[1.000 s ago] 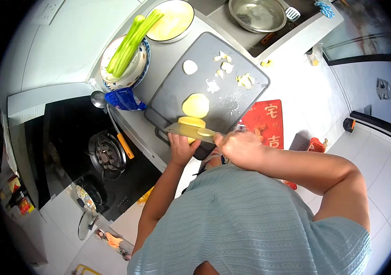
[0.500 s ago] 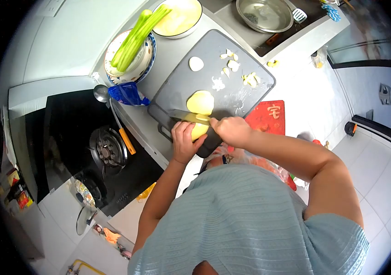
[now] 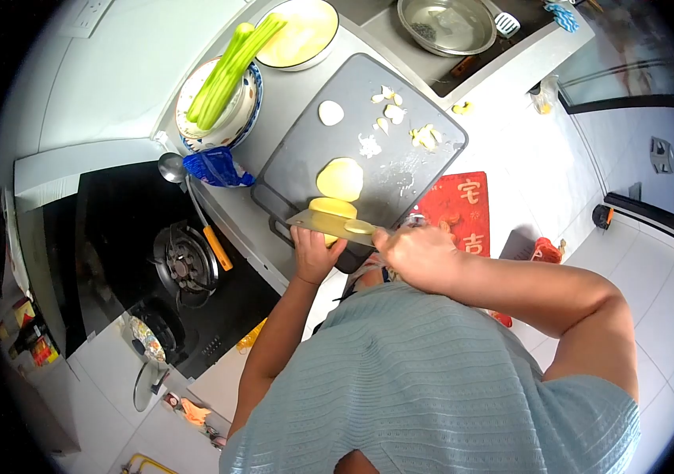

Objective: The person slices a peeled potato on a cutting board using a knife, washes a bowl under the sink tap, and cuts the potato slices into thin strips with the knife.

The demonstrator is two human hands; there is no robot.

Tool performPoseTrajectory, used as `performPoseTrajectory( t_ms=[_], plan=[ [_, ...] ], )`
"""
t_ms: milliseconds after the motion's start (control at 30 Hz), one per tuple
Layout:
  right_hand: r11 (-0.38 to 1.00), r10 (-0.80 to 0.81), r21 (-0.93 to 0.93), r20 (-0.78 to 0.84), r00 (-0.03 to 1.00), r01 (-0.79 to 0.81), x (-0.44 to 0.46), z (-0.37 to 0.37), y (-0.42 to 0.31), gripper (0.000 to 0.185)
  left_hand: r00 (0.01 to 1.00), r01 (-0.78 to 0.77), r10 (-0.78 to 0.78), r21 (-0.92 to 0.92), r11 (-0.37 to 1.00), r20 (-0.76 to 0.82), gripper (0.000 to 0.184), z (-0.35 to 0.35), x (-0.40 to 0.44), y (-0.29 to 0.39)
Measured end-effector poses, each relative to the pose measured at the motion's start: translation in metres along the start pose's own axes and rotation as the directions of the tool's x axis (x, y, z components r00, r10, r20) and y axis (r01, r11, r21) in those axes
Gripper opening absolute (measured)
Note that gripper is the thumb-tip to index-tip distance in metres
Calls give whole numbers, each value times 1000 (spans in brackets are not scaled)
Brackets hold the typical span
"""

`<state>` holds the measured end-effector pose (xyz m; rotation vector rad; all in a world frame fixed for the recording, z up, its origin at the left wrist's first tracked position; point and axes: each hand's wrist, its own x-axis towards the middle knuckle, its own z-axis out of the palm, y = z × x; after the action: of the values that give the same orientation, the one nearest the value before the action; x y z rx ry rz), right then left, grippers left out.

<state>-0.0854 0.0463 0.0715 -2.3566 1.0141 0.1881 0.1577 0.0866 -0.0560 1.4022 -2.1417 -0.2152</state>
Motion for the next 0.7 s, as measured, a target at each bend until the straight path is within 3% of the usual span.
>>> performPoseTrajectory(
  t_ms=[300,400,467,567,700],
  plan=[
    [989,-32,147,33,999,27,46,24,11,45,998,6,-10,-58,998,-63,56,2,5,3],
    [994,-15,106,57,998,9,57,45,17,31,998,-3,-1,-59,998,-59,56,1,3,1],
    [996,-44,80,-67,997,50,61,60,24,30,998,-2,-2,-61,998,-60,55,0,3,1],
    [995,-16,99,50,999,11,63,46,22,33,999,-2,0,-48,999,-50,54,-3,1,3],
    [993,-37,115,39,999,32,33,6,3,35,999,19,-20,-19,1000,-48,54,-2,0,4]
  ],
)
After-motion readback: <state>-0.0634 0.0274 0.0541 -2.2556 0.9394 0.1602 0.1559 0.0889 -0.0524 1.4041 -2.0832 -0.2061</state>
